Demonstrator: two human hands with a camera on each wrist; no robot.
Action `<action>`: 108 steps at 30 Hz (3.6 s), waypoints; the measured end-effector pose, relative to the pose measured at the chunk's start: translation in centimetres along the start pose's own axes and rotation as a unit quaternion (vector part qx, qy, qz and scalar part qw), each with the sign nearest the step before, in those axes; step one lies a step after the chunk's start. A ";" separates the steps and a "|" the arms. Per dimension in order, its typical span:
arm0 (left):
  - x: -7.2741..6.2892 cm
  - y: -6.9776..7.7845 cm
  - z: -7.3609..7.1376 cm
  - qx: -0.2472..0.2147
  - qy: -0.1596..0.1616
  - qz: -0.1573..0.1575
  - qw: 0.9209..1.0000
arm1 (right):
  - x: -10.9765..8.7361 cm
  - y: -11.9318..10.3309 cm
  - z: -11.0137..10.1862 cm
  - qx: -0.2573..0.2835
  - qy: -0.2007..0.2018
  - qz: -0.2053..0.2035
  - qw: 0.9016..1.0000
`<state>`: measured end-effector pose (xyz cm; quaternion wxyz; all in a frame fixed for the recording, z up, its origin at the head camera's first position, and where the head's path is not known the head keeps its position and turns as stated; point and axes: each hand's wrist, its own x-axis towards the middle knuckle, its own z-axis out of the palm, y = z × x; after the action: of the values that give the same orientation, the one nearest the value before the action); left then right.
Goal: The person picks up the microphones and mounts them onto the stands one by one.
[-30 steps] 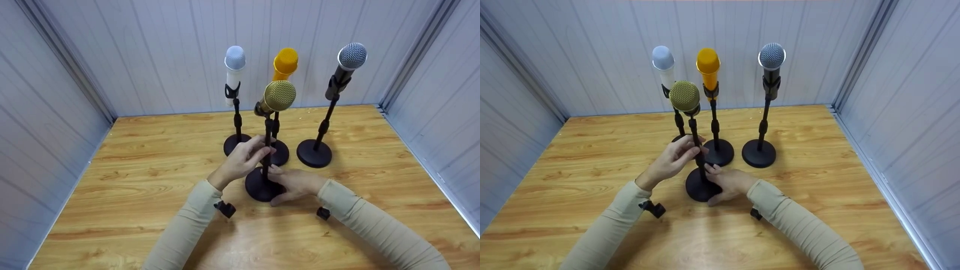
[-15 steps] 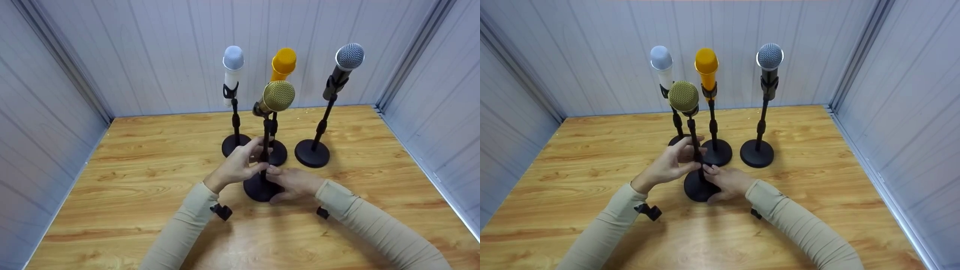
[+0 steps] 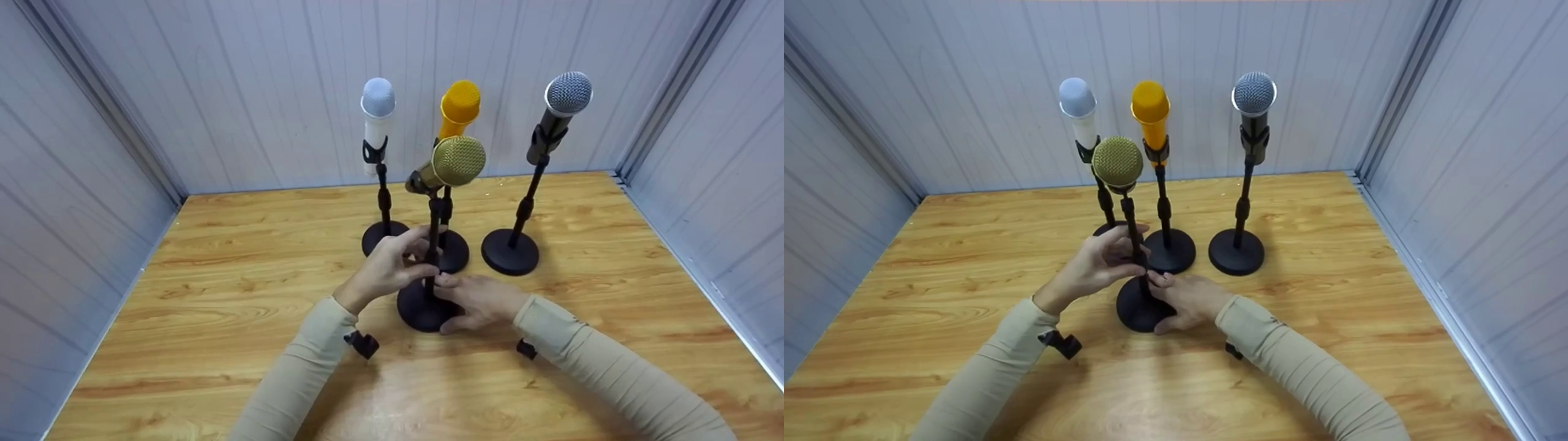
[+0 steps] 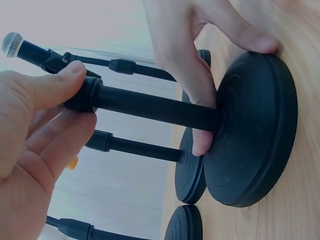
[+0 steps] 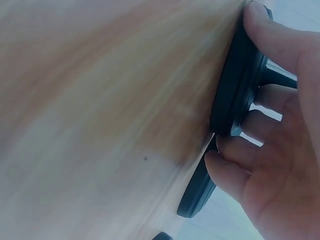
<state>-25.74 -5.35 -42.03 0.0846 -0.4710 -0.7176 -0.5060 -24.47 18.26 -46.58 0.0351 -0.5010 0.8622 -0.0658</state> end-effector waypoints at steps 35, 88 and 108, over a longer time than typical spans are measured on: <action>-1.3 0.2 -0.3 -0.036 -0.034 -0.036 0.998 | 0.1 0.0 0.0 0.021 -0.017 0.015 1.000; 0.1 4.3 1.3 -0.056 0.144 -0.019 0.988 | -0.2 -0.9 0.0 -0.008 -0.016 0.056 0.998; -0.6 4.2 1.5 -0.018 0.150 -0.027 0.988 | -0.2 -0.4 0.5 -0.016 0.021 0.010 1.000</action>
<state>-21.68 -4.29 -40.46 0.1687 -0.3720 -0.6999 -0.5859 -23.97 18.16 -47.03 0.0096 -0.4913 0.8688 -0.0616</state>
